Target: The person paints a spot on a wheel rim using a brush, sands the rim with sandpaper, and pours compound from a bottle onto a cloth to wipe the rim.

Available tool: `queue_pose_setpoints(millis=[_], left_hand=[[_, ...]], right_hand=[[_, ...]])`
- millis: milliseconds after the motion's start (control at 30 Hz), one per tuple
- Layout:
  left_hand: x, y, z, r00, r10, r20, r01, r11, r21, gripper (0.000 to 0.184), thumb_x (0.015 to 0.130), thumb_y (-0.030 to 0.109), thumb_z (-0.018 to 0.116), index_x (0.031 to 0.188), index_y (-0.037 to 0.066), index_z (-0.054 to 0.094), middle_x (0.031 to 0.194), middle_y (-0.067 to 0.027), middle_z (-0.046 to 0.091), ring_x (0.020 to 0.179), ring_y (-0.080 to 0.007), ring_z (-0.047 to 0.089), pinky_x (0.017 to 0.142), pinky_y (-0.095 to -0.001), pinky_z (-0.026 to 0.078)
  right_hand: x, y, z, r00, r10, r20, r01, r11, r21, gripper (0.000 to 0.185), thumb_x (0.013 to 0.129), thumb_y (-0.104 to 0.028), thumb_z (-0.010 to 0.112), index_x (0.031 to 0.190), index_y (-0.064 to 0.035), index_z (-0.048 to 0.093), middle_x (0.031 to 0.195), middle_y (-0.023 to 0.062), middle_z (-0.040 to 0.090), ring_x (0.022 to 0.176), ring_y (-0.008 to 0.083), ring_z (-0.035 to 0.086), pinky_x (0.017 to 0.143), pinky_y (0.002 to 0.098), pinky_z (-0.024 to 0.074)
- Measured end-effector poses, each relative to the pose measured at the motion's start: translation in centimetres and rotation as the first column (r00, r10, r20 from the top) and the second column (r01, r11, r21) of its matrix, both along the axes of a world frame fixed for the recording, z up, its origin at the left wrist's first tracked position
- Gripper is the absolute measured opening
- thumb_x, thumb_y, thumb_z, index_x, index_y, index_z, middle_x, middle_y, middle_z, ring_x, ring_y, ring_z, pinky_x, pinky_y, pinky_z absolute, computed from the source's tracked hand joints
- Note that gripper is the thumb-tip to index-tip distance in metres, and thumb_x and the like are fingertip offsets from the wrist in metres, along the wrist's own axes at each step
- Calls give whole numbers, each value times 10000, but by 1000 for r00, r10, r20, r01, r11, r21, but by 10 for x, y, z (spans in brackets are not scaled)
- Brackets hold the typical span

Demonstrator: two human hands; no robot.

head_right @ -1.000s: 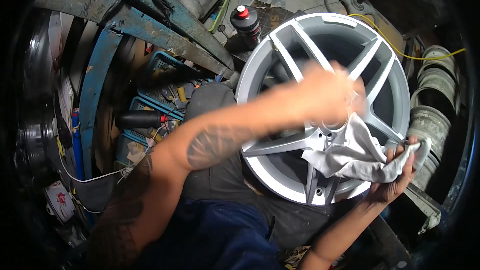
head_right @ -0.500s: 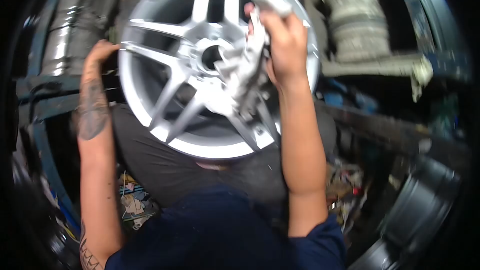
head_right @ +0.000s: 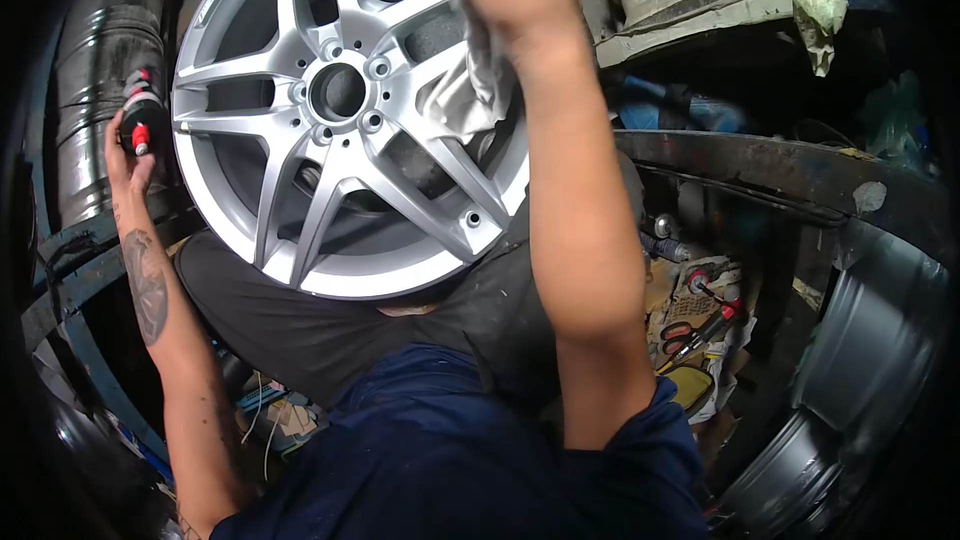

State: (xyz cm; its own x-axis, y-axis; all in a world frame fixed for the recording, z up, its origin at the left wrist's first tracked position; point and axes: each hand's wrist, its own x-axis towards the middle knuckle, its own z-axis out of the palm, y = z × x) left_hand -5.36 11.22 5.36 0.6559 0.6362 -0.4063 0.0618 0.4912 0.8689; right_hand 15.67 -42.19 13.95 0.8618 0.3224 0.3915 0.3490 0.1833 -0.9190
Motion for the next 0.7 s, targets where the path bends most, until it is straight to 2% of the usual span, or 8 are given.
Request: queue_pose_setpoints(millis=[100, 200, 233, 267, 367, 433, 533, 700], left_hand=[[31, -76, 26, 980, -100, 171, 14, 895, 446, 739, 936, 189, 718, 1543, 197, 296, 1425, -121, 529, 1188, -273, 643, 1022, -472, 551], [55, -152, 49, 959, -106, 261, 52, 977, 207, 574, 980, 237, 693, 1481, 64, 474, 1378, -117, 619, 1253, -236, 612, 1111, -446, 480], [56, -156, 52, 881, -298, 368, 248, 952, 178, 524, 993, 261, 673, 1442, 42, 517, 1366, -115, 635, 1263, -228, 608, 1124, -436, 465], [57, -159, 55, 750, -468, 468, 441, 880, 175, 488, 1006, 286, 652, 1403, 19, 560, 1354, -114, 651, 1272, -220, 605, 1136, -425, 449], [63, -210, 57, 803, -401, 440, 402, 911, 96, 525, 1017, 283, 616, 1451, 7, 512, 1369, -123, 644, 1268, -234, 616, 1147, -418, 439], [61, -218, 53, 837, -408, 364, 371, 913, 171, 590, 1001, 305, 627, 1456, -43, 484, 1381, -161, 628, 1313, -251, 586, 1155, -420, 437], [67, -223, 64, 804, -460, 378, 383, 886, 263, 920, 949, 588, 599, 1537, -73, 344, 1522, -274, 462, 1407, -368, 490, 1174, -483, 436], [70, -234, 74, 842, -166, 514, 207, 978, -22, 977, 893, 709, 599, 1502, -33, 416, 1408, -295, 553, 1304, -443, 570, 1098, -549, 504]], right_hand=[[-18, 15, -6, 977, 160, -140, -200, 916, -349, 256, 921, -59, 596, 1132, 25, 713, 898, 43, 692, 755, 87, 601, 661, 264, 498], [-24, 33, -32, 966, 232, -116, -259, 877, -405, 236, 870, -178, 649, 1030, -68, 783, 784, 90, 722, 678, 174, 669, 652, 320, 521], [-27, 38, -38, 964, 255, -73, -259, 849, -461, 253, 861, -238, 712, 1018, -49, 771, 805, 149, 717, 710, 232, 690, 684, 359, 532], [-33, 43, -34, 931, 322, -174, -365, 779, -509, 326, 915, -278, 784, 1092, -7, 740, 853, 30, 681, 796, 103, 603, 717, 292, 495], [-50, 58, -33, 934, 350, -78, -337, 782, -525, 482, 794, -453, 829, 914, -1, 715, 816, 204, 681, 806, 365, 684, 748, 418, 531], [-55, 65, -50, 915, 400, -60, -368, 763, -532, 355, 834, -335, 763, 947, -4, 701, 849, 215, 691, 848, 386, 691, 772, 463, 535], [-64, 73, -58, 919, 390, -51, -350, 751, -560, 258, 865, -247, 695, 954, -4, 683, 869, 208, 697, 875, 394, 692, 784, 496, 534], [-93, 87, -62, 933, 357, 43, -261, 754, -603, 323, 952, -307, 682, 856, -5, 618, 774, 190, 641, 734, 377, 638, 667, 472, 495]])
